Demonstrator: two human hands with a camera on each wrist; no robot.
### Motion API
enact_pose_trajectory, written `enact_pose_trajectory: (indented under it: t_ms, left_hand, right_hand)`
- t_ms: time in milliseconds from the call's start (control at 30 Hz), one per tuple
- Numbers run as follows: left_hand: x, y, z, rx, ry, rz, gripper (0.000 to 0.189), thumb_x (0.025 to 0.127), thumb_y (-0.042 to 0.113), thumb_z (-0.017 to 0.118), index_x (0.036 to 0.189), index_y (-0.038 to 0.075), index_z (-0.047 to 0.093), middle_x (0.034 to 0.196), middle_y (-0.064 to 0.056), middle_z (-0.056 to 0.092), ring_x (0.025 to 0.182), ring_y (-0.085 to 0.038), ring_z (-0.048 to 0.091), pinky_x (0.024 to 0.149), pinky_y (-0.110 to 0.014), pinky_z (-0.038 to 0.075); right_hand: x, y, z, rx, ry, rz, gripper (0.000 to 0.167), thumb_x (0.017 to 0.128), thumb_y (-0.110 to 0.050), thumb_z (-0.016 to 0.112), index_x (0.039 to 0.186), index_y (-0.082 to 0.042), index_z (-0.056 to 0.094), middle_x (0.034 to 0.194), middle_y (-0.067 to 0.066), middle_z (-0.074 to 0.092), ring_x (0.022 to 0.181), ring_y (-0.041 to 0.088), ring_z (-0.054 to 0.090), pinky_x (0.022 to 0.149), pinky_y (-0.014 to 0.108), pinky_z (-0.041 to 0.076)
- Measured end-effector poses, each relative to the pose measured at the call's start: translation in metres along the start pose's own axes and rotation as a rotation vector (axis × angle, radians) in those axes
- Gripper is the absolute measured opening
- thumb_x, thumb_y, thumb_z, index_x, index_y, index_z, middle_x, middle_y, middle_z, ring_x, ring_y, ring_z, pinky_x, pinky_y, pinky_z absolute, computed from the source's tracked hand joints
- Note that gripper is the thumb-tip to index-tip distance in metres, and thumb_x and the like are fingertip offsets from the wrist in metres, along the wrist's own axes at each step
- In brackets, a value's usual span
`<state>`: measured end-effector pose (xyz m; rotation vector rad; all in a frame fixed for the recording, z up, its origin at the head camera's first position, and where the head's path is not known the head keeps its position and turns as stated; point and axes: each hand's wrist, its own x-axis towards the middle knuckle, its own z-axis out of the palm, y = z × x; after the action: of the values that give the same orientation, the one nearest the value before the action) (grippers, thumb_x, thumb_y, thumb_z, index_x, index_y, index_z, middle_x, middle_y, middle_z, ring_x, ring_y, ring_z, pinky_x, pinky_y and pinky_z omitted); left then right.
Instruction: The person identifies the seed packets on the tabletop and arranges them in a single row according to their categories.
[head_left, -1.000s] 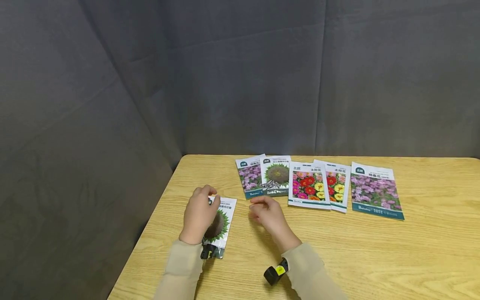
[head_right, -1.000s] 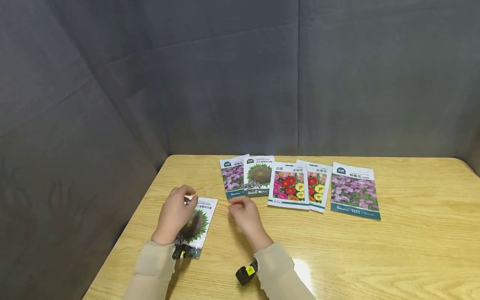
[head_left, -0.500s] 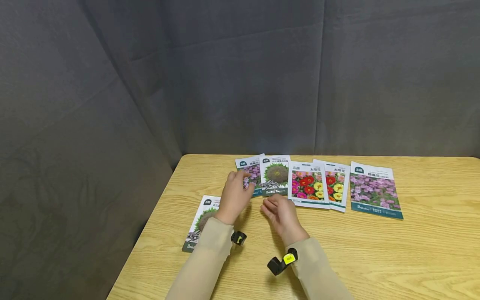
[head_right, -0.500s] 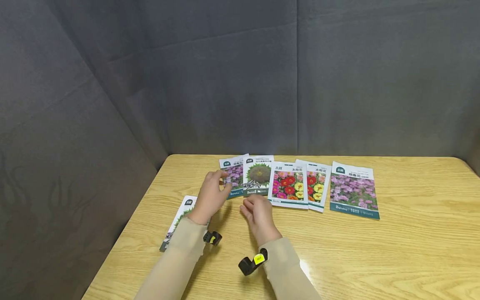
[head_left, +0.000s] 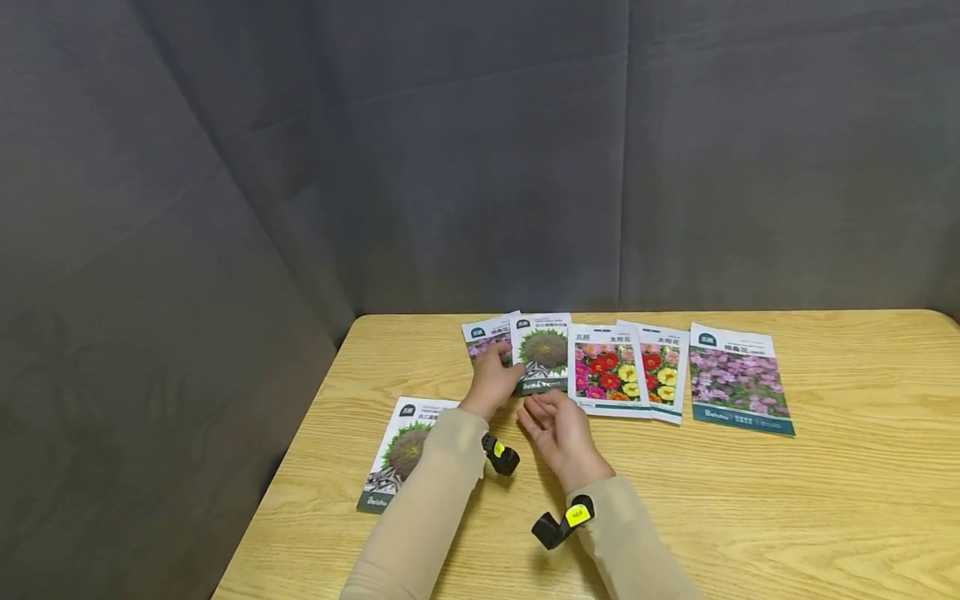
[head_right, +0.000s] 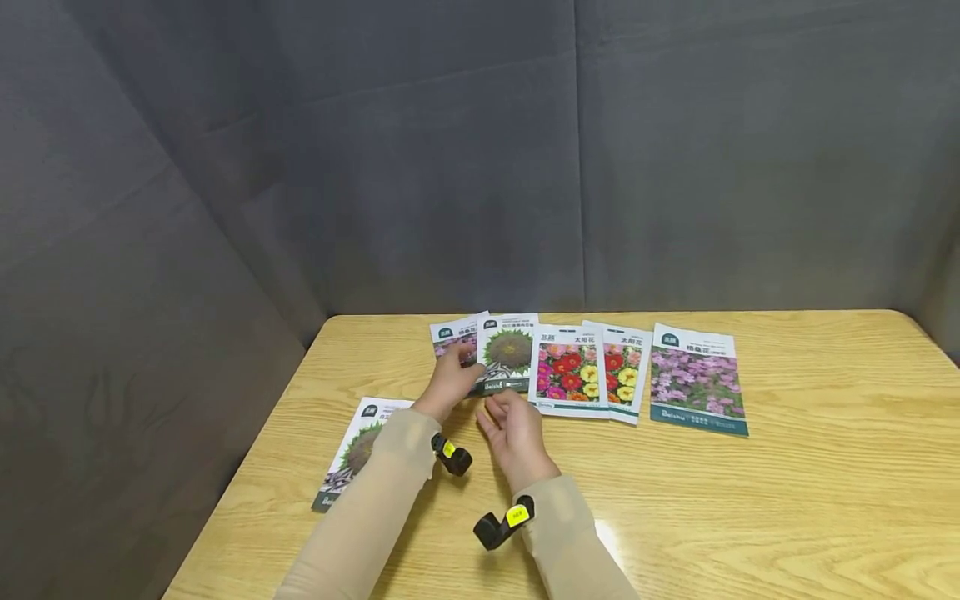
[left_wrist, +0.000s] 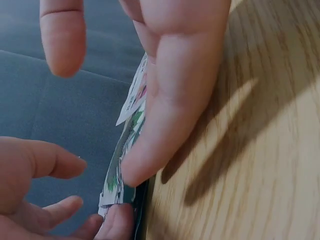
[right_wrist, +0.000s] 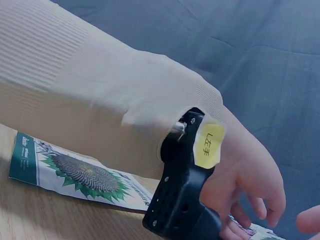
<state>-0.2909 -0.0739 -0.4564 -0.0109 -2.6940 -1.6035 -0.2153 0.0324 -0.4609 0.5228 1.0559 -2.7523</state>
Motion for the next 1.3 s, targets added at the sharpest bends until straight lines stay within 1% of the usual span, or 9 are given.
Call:
enact_pose_trajectory:
  t_ms: [67, 167, 300, 433, 533, 733, 933, 1133, 1300]
  left_hand:
    - [0.001, -0.001, 0.000, -0.050, 0.002, -0.020, 0.053, 0.090, 0.001, 0.063, 0.139, -0.011, 0.048, 0.136, -0.031, 0.054, 0.129, -0.039, 0.052, 0.106, -0.046, 0.046]
    - [0.000, -0.001, -0.001, -0.104, -0.009, -0.049, 0.056, 0.092, 0.000, 0.062, 0.143, -0.011, 0.043, 0.139, -0.032, 0.052, 0.125, -0.040, 0.055, 0.099, -0.043, 0.051]
    - [0.001, -0.001, -0.002, -0.200, -0.034, -0.101, 0.058, 0.094, -0.004, 0.061, 0.147, -0.008, 0.039, 0.136, -0.030, 0.054, 0.103, -0.030, 0.064, 0.079, -0.031, 0.056]
    - [0.003, -0.002, -0.003, -0.322, -0.073, -0.144, 0.059, 0.094, -0.008, 0.060, 0.149, -0.006, 0.038, 0.131, -0.027, 0.058, 0.091, -0.020, 0.063, 0.074, -0.026, 0.056]
    - [0.002, -0.002, -0.005, -0.400, -0.103, -0.155, 0.059, 0.094, -0.010, 0.058, 0.149, -0.005, 0.039, 0.131, -0.026, 0.057, 0.093, -0.020, 0.062, 0.076, -0.028, 0.057]
    - [-0.001, -0.002, -0.013, -0.490, -0.091, -0.117, 0.054, 0.093, -0.011, 0.054, 0.146, -0.004, 0.046, 0.124, -0.019, 0.054, 0.095, -0.018, 0.056, 0.076, -0.031, 0.057]
    - [-0.011, -0.003, -0.026, -0.518, -0.072, -0.093, 0.053, 0.094, -0.009, 0.055, 0.146, 0.001, 0.048, 0.129, -0.018, 0.053, 0.097, -0.018, 0.055, 0.073, -0.029, 0.056]
    - [-0.023, -0.004, -0.040, -0.529, -0.063, -0.049, 0.052, 0.094, -0.009, 0.055, 0.146, 0.001, 0.048, 0.128, -0.019, 0.052, 0.093, -0.018, 0.055, 0.067, -0.025, 0.054]
    - [-0.036, -0.005, -0.052, -0.522, -0.100, -0.021, 0.053, 0.096, -0.007, 0.055, 0.147, 0.004, 0.048, 0.132, -0.020, 0.050, 0.088, -0.017, 0.055, 0.069, -0.029, 0.053]
  right_hand:
    - [0.000, 0.000, 0.000, 0.012, -0.004, 0.007, 0.008, 0.098, 0.000, 0.037, 0.106, -0.002, 0.040, 0.138, 0.025, 0.033, 0.142, 0.038, 0.031, 0.118, 0.045, 0.033]
    - [0.001, -0.001, -0.002, 0.030, -0.011, 0.020, 0.025, 0.099, 0.000, 0.037, 0.124, 0.004, 0.037, 0.148, 0.030, 0.027, 0.146, 0.038, 0.030, 0.119, 0.045, 0.031]
    - [0.003, -0.001, -0.004, 0.063, -0.036, 0.033, 0.051, 0.102, -0.002, 0.033, 0.149, 0.007, 0.018, 0.158, 0.031, 0.019, 0.149, 0.037, 0.027, 0.120, 0.045, 0.028]
    - [0.004, -0.003, -0.006, 0.093, -0.056, 0.032, 0.059, 0.103, -0.004, 0.030, 0.155, 0.008, 0.006, 0.160, 0.031, 0.017, 0.150, 0.036, 0.025, 0.121, 0.042, 0.027]
    - [0.004, -0.003, -0.007, 0.121, -0.068, 0.036, 0.061, 0.103, -0.004, 0.031, 0.156, 0.008, 0.004, 0.162, 0.030, 0.016, 0.151, 0.035, 0.024, 0.121, 0.041, 0.027]
    - [0.006, -0.004, -0.009, 0.193, -0.092, 0.054, 0.059, 0.104, -0.004, 0.029, 0.157, 0.010, 0.004, 0.164, 0.027, 0.015, 0.152, 0.033, 0.024, 0.120, 0.038, 0.028]
    - [0.006, -0.004, -0.009, 0.230, -0.097, 0.071, 0.057, 0.104, -0.003, 0.027, 0.155, 0.013, 0.009, 0.162, 0.029, 0.015, 0.151, 0.034, 0.025, 0.118, 0.037, 0.032]
    - [0.005, -0.007, -0.008, 0.224, -0.073, 0.050, 0.060, 0.103, -0.003, 0.030, 0.156, 0.011, 0.004, 0.161, 0.030, 0.012, 0.151, 0.036, 0.022, 0.114, 0.036, 0.038]
    - [0.005, -0.010, -0.008, 0.164, -0.018, 0.017, 0.054, 0.105, -0.006, 0.036, 0.153, 0.003, 0.014, 0.141, 0.023, 0.032, 0.141, 0.031, 0.035, 0.112, 0.035, 0.041]
